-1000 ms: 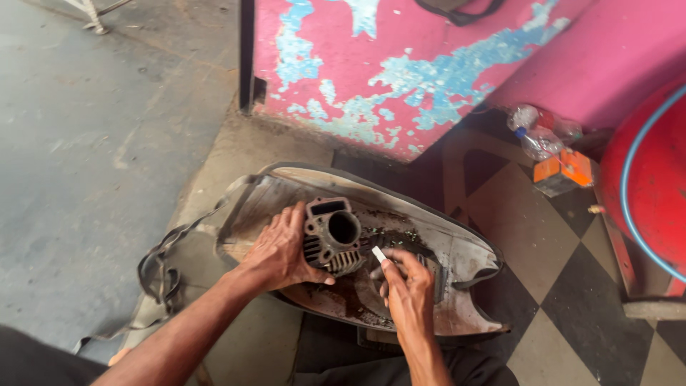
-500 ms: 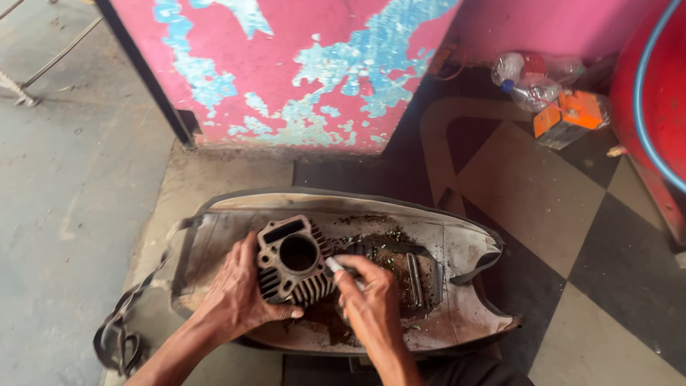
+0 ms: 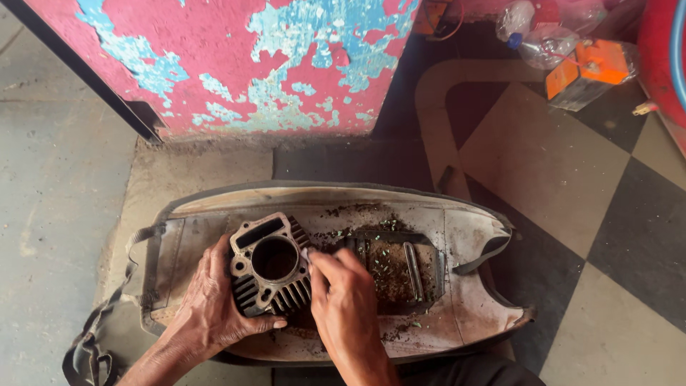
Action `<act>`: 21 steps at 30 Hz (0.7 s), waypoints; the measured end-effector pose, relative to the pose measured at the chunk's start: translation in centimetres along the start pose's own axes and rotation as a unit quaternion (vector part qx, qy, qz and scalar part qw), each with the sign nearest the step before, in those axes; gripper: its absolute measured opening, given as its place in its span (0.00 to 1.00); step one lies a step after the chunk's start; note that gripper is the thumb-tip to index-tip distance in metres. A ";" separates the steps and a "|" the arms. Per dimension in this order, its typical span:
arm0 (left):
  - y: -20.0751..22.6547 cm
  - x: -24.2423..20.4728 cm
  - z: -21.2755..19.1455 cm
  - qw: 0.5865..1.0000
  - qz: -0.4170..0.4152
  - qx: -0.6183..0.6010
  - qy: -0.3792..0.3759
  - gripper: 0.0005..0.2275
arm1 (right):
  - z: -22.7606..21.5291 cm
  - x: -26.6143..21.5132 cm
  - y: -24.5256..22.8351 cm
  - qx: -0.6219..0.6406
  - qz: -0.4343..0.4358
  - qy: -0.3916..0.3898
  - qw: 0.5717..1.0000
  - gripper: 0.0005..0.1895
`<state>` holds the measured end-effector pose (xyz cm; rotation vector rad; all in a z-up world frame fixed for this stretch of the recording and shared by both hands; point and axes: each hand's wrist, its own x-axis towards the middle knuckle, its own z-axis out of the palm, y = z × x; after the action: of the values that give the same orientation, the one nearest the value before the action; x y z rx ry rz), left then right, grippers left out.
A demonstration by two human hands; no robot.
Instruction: The person cleans a mechanical engine cylinder by hand using a small piece of material to wipe or scrape surfaces while holding the component steady within a large protective shell.
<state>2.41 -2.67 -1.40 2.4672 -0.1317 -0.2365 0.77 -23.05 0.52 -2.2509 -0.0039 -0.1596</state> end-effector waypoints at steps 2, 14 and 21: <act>0.2 0.0 -0.1 1.000 -0.008 -0.007 -0.002 0.69 | 0.3 0.6 -0.1 -0.014 -0.015 0.002 1.000 0.09; -0.3 -0.1 0.2 1.000 0.002 0.002 0.001 0.70 | 0.1 0.9 -0.2 0.002 -0.005 0.005 1.000 0.09; -1.3 0.2 0.6 1.000 -0.026 -0.007 0.001 0.72 | 0.5 2.1 -0.5 0.008 -0.024 -0.003 1.000 0.08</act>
<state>2.56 -2.09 -2.71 2.4594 -0.0653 -0.2558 2.88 -22.52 0.82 -2.2357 -0.0619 -0.1782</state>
